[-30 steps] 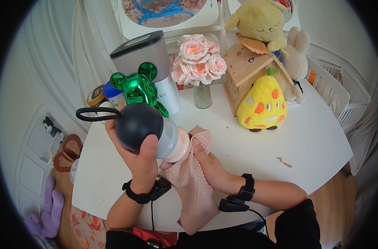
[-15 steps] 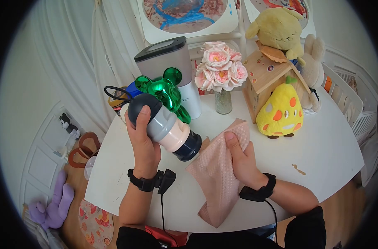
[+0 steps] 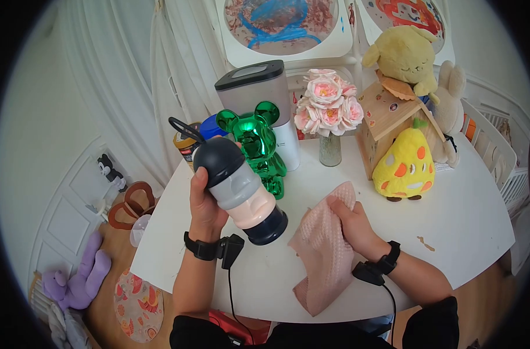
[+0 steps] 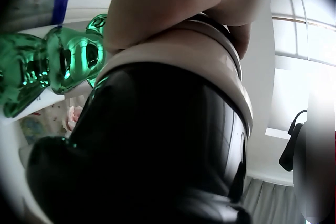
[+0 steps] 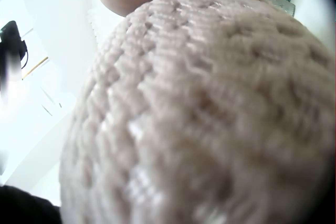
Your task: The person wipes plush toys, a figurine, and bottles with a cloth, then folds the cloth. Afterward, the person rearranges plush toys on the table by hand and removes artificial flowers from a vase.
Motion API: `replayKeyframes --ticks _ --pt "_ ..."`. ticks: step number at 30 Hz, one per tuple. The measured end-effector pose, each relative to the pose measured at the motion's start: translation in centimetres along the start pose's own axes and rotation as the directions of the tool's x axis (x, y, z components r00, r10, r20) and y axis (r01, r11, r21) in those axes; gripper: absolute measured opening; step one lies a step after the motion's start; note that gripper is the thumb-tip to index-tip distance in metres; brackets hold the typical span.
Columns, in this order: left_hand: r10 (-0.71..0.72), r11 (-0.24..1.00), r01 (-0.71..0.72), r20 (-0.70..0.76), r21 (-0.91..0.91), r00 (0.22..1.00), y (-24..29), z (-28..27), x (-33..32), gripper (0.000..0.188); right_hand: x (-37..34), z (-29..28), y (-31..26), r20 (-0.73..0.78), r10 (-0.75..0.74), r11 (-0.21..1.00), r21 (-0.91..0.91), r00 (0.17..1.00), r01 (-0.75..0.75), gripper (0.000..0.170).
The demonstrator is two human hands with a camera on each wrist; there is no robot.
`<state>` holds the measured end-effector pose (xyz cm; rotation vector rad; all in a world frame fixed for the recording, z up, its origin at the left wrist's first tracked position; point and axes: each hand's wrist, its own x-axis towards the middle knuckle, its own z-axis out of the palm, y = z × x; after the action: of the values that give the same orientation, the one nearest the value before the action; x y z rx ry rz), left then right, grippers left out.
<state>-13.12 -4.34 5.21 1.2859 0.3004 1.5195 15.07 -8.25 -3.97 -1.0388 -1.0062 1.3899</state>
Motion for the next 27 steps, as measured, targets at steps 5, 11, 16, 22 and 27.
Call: replayKeyframes --ticks 5,11,16,22,27 --pt "0.124 0.897 -0.063 -0.111 0.438 0.986 5.3 -5.1 -3.3 0.088 -1.4 -2.7 1.6 0.082 0.283 0.944 -0.199 0.956 -0.263 0.044" --pt "0.191 0.678 0.024 -0.208 0.735 0.959 9.6 -13.1 -5.9 0.073 -0.4 -4.3 2.2 0.198 0.404 0.912 -0.162 0.893 -0.376 0.062" --pt "0.007 0.389 0.262 -0.287 0.883 0.958 11.0 -16.6 -6.1 0.067 0.2 -4.7 2.9 0.183 0.417 0.903 -0.192 0.89 -0.384 0.055" --pt "-0.117 0.562 0.283 -0.264 0.778 0.957 11.0 -19.5 -4.8 0.068 -0.2 -4.4 2.5 0.204 0.398 0.909 -0.22 0.894 -0.355 0.048" --pt "0.064 0.199 0.326 -0.344 0.924 0.937 10.0 -19.0 -4.1 0.069 -0.2 -4.5 2.4 0.231 0.412 0.908 -0.183 0.882 -0.376 0.045"
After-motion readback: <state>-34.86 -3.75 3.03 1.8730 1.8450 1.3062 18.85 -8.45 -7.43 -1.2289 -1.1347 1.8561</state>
